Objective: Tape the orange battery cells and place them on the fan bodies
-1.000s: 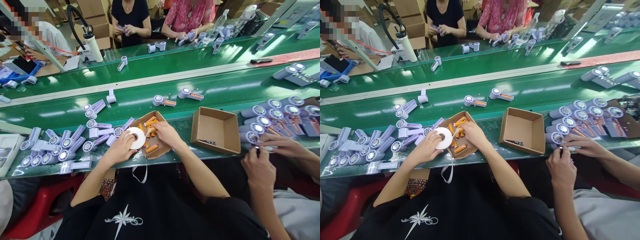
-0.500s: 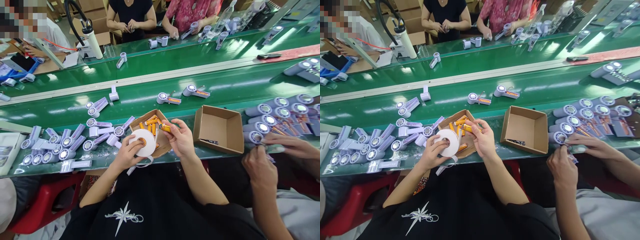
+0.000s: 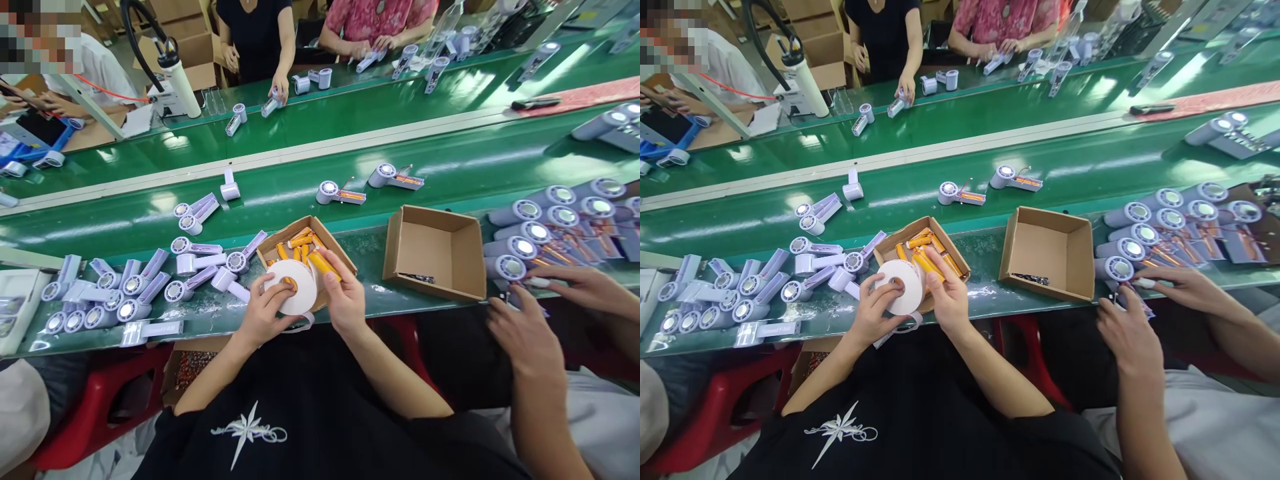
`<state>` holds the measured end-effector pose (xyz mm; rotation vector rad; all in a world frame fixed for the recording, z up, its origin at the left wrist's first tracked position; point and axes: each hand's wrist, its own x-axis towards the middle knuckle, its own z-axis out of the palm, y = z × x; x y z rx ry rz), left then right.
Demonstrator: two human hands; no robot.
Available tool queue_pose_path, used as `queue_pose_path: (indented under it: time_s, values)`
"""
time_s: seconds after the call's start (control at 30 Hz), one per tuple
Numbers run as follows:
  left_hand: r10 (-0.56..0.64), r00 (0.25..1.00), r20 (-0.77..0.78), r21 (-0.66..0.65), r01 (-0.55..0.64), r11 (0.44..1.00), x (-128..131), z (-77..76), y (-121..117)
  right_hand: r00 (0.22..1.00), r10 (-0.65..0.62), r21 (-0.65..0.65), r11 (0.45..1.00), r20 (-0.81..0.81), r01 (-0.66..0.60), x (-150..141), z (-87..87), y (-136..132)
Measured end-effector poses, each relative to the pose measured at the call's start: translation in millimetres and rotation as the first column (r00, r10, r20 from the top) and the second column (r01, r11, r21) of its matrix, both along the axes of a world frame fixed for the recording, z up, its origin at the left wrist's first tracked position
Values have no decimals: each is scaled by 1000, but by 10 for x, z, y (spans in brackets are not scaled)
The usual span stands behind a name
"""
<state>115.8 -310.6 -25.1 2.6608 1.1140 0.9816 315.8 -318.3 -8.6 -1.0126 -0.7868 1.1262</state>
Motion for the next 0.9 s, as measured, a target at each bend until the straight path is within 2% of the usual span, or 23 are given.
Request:
queue_pose_path:
  time_s: [0.13,0.2,0.27,0.37,0.43,0.47,0.5,0.57,0.63,0.67,0.73,0.8,0.83,0.9]
  values:
    - [0,999,-47,34,1,999,12,7,24,999,50,-86,995,1,-50,-73,-123,-107]
    - [-41,995,-96,50,46,998,-37,69,73,993,99,-92,991,58,-93,64,-115,-79]
    - [-94,984,-150,93,108,990,-103,164,141,970,207,-125,974,130,-191,303,-45,23]
    - [-187,955,-232,170,229,958,-161,302,235,870,454,-251,880,194,-404,661,127,248]
    - [-190,944,-268,162,239,957,-135,346,264,821,539,-305,827,189,-473,753,214,360]
    - [-163,949,-271,141,206,968,-99,346,262,839,518,-294,839,167,-459,731,229,385]
    - [-122,957,-263,116,157,981,-52,332,247,887,444,-257,879,128,-402,667,220,387]
    - [-6,974,-225,74,24,997,64,266,169,985,172,-160,972,-9,-171,460,135,324]
    - [107,979,-171,66,-97,993,178,174,27,988,-59,-130,991,-143,40,276,5,221]
    - [141,979,-147,62,-134,989,220,130,-60,978,-115,-139,986,-175,91,241,-52,178]
    - [71,989,-129,17,-70,997,259,65,-224,974,-152,-135,982,-165,130,339,-105,156]
    - [-108,983,-146,-84,97,992,235,47,-293,972,-208,-46,978,-107,205,611,-59,236]
    - [-169,972,-163,-141,147,979,205,55,-268,962,-263,20,964,-80,265,763,-7,300]
    - [-176,963,-202,-239,126,963,133,97,-100,946,-323,109,939,-38,325,984,113,423]
